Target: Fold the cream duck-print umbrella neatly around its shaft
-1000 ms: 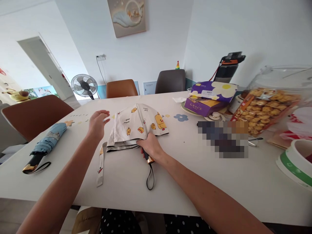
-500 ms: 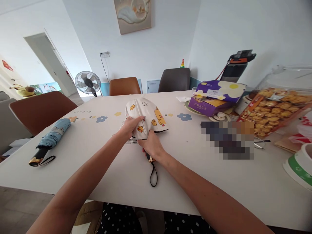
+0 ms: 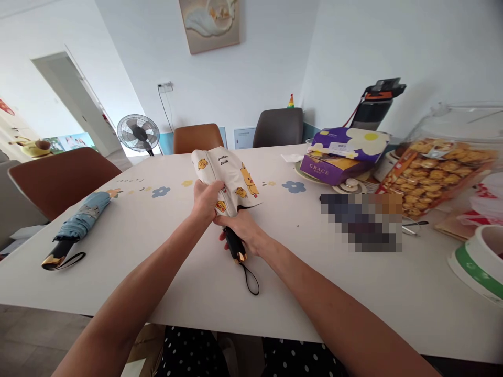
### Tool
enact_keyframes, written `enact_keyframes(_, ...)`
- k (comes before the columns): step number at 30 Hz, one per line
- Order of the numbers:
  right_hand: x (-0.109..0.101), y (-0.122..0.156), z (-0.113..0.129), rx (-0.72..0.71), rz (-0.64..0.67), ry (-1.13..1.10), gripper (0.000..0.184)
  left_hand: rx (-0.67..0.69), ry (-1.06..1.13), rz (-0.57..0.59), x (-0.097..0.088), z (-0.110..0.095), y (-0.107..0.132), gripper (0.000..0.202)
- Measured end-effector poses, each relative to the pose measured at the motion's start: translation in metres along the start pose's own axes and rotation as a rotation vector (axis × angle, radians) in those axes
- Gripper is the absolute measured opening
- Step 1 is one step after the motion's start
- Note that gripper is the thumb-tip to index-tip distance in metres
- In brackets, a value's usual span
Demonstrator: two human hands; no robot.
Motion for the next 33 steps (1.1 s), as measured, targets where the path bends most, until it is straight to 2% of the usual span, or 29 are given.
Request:
enact_keyframes(7,0.004,0.008,0.009,0.064,0.221,-0.318,0.032,0.047,-0.037,0.059,-0.001,-0.023,0.015,0.021)
enact_keyframes(10,0.008,0.009,0.007,0.118,0.277,-0.386,0.028,-0.019,0.035,0.129,0.001,-0.026,0.021,0.024)
enact_keyframes(12,0.011,0.010,0.005,0.142,0.311,-0.415,0.024,-0.082,0.055,0.136,0.001,-0.022,0.021,0.025)
enact_keyframes(16,0.013,0.011,0.002,0.147,0.256,-0.408,0.027,-0.137,0.079,0.125,-0.002,-0.014,0.016,0.028)
enact_keyframes(20,0.015,0.014,0.001,0.158,0.231,-0.388,0.033,-0.148,-0.003,0.078,-0.008,-0.005,0.015,0.031)
enact_keyframes(23,0.015,0.015,-0.002,0.213,0.173,-0.296,0.022,-0.165,-0.024,0.089,-0.009,0.000,0.015,0.031)
enact_keyframes(26,0.015,0.015,-0.004,0.219,0.078,-0.170,0.013,-0.233,0.066,0.104,-0.010,0.005,0.003,0.031)
enact_keyframes(29,0.022,0.018,-0.008,0.208,0.124,-0.097,0.013,-0.295,0.109,0.015,-0.021,0.012,-0.025,0.029)
enact_keyframes(31,0.027,0.019,-0.013,0.222,0.196,-0.109,0.012,-0.287,0.083,-0.128,-0.036,0.017,-0.049,0.027)
enact_keyframes(33,0.030,0.019,-0.019,0.243,0.241,-0.131,0.011,-0.218,0.078,-0.269,-0.053,0.020,-0.072,0.029)
Point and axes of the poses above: each hand's wrist, its own y-axis away from the middle knuckle, its own x-axis out of the palm, z = x × y, the point moved 5 cm from there along -y, towards the middle knuckle, and after that the axes turned 15 degrees about -z, right-handed, at the moved point
